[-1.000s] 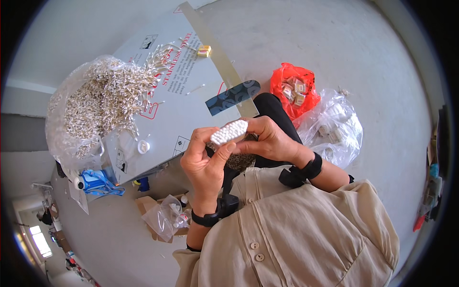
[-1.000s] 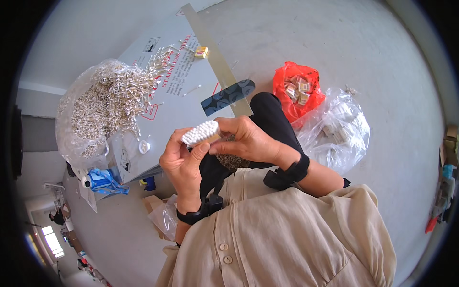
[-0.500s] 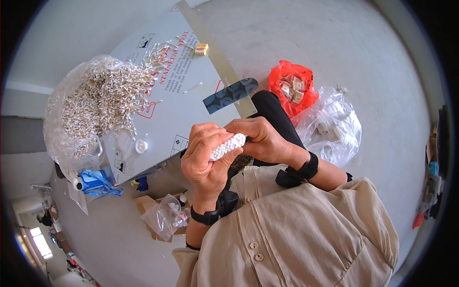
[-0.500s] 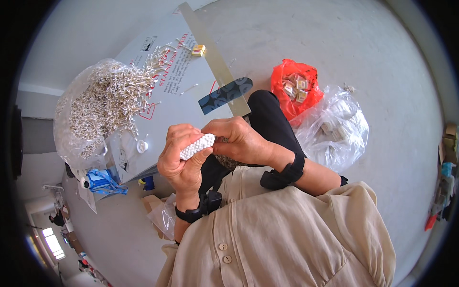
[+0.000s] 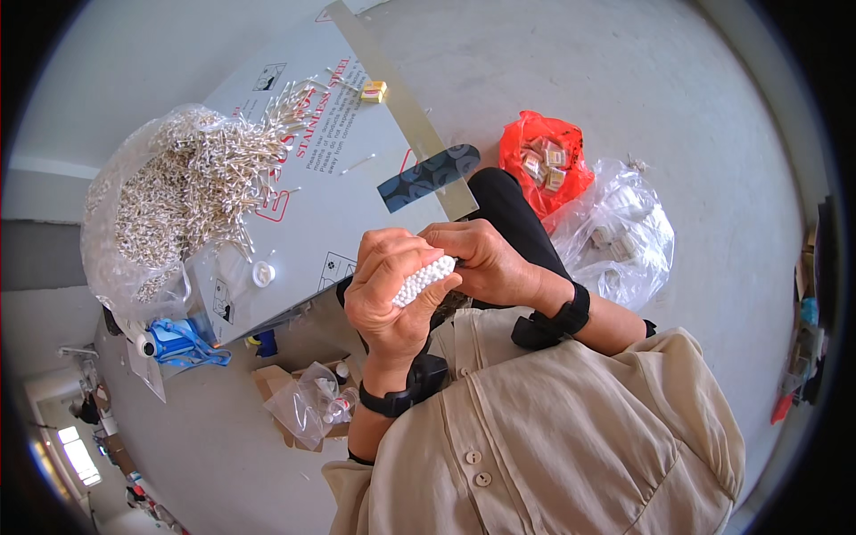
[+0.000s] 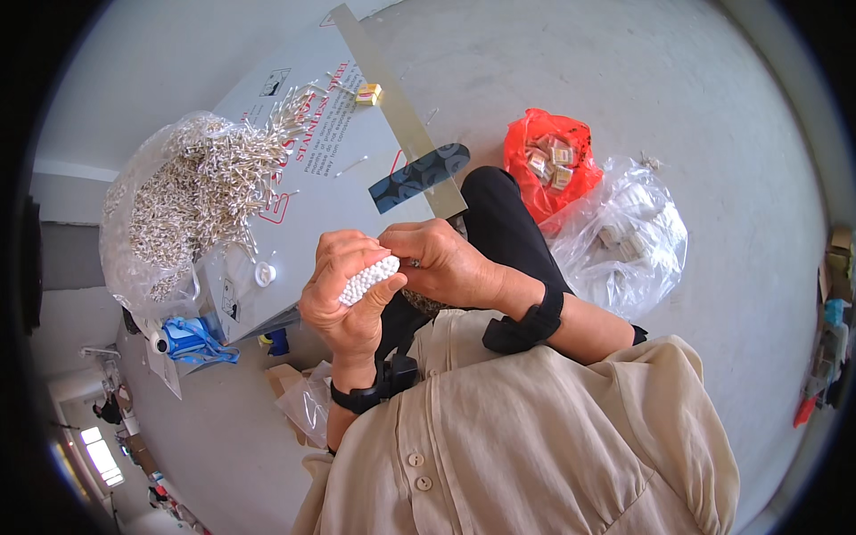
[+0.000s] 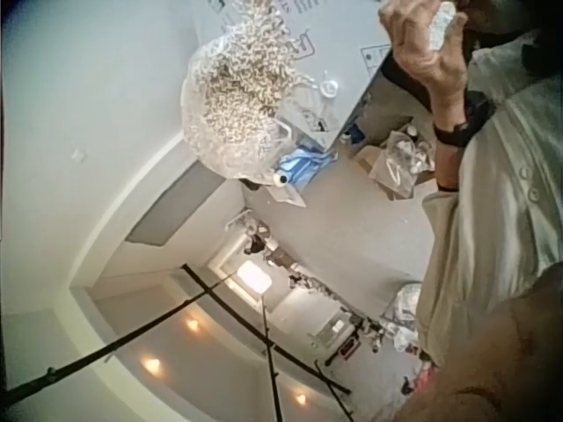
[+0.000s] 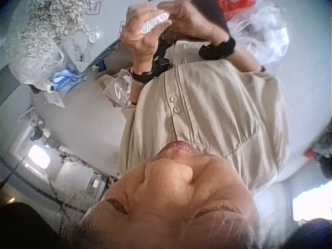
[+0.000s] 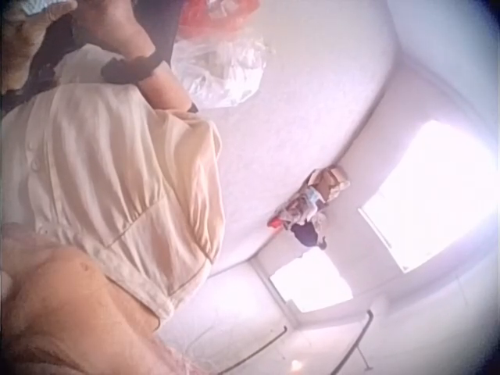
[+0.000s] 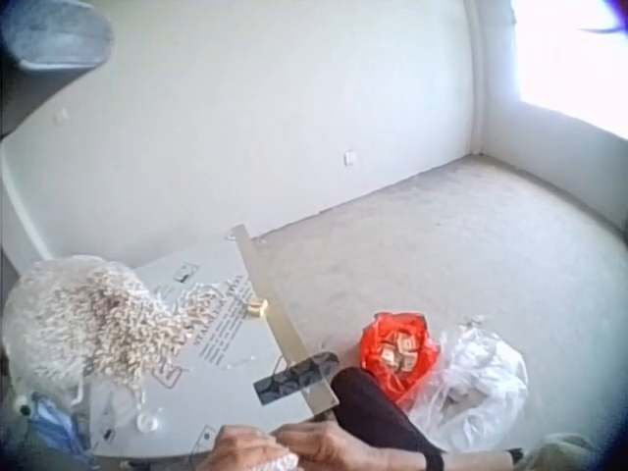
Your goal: Packing cotton swabs into small plastic containers on a workbench.
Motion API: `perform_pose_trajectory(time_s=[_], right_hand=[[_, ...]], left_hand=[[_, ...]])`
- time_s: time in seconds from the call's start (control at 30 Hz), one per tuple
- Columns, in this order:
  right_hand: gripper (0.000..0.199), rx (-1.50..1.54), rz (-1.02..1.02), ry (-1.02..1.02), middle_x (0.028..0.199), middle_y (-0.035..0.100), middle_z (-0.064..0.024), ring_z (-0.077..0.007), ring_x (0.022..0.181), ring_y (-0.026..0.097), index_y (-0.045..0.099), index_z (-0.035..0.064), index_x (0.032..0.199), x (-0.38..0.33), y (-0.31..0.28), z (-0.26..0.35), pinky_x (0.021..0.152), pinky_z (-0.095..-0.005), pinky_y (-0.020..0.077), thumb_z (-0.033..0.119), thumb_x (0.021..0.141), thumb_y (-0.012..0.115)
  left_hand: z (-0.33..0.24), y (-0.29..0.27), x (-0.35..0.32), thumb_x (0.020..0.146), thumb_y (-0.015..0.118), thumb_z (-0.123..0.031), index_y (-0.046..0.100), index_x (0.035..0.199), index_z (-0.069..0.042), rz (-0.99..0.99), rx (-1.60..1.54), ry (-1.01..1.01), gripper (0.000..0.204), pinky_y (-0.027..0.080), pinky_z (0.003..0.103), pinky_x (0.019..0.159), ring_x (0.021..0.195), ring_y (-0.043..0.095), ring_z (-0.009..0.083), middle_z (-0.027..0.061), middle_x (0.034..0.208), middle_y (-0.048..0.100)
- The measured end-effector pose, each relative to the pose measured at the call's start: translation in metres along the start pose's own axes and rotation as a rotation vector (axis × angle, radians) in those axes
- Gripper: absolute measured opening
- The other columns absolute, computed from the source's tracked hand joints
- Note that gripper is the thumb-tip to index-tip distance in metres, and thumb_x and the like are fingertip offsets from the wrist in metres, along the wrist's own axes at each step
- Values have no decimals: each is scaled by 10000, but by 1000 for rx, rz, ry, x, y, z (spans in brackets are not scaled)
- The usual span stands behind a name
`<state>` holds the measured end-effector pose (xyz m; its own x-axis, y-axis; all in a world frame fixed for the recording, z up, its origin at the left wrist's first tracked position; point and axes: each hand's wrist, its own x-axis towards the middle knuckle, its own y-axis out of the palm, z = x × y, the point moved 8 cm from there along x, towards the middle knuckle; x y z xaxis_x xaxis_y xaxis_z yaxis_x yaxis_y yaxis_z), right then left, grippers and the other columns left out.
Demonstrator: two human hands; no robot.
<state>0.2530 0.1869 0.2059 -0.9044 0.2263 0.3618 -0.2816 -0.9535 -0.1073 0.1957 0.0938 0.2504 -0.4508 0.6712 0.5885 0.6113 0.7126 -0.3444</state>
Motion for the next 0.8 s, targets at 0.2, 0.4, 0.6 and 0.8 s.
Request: perform_pose_trajectory(time_s=[0.2, 0.4, 0.6, 0.8], right_hand=[[237, 20, -41, 43, 896, 670, -114, -267, 814, 649, 661, 7, 1004, -1, -7, -7, 722, -342, 508, -21, 772, 700], [251, 22, -63, 67, 941, 694, -87, -221, 853, 660, 687, 30, 1026, -1, -10, -8, 753, -324, 517, 12, 779, 727], [250, 28, -48, 57, 947, 695, -95, -222, 854, 663, 686, 25, 1028, -1, -6, -8, 748, -323, 519, 18, 782, 729], [259, -4, -45, 32, 922, 681, -115, -262, 828, 661, 674, 11, 1024, -1, -4, -7, 724, -340, 519, -2, 769, 719]], left_hand=[[3, -5, 0, 691, 847, -135, 680, 970, -4, -37, -152, -129, 350, 496, 355, 809, 910, 601, 253, 79, 945, 653], [7, -19, -2, 734, 821, -169, 683, 968, 4, -22, -103, -117, 323, 500, 336, 806, 916, 608, 243, 77, 951, 659], [1, -18, 0, 743, 817, -173, 682, 955, 1, -17, -54, -33, 306, 501, 339, 792, 911, 607, 248, 74, 936, 660], [-7, -11, 9, 718, 831, -140, 662, 941, -9, -42, -75, -72, 310, 501, 353, 780, 869, 597, 253, 68, 876, 649]])
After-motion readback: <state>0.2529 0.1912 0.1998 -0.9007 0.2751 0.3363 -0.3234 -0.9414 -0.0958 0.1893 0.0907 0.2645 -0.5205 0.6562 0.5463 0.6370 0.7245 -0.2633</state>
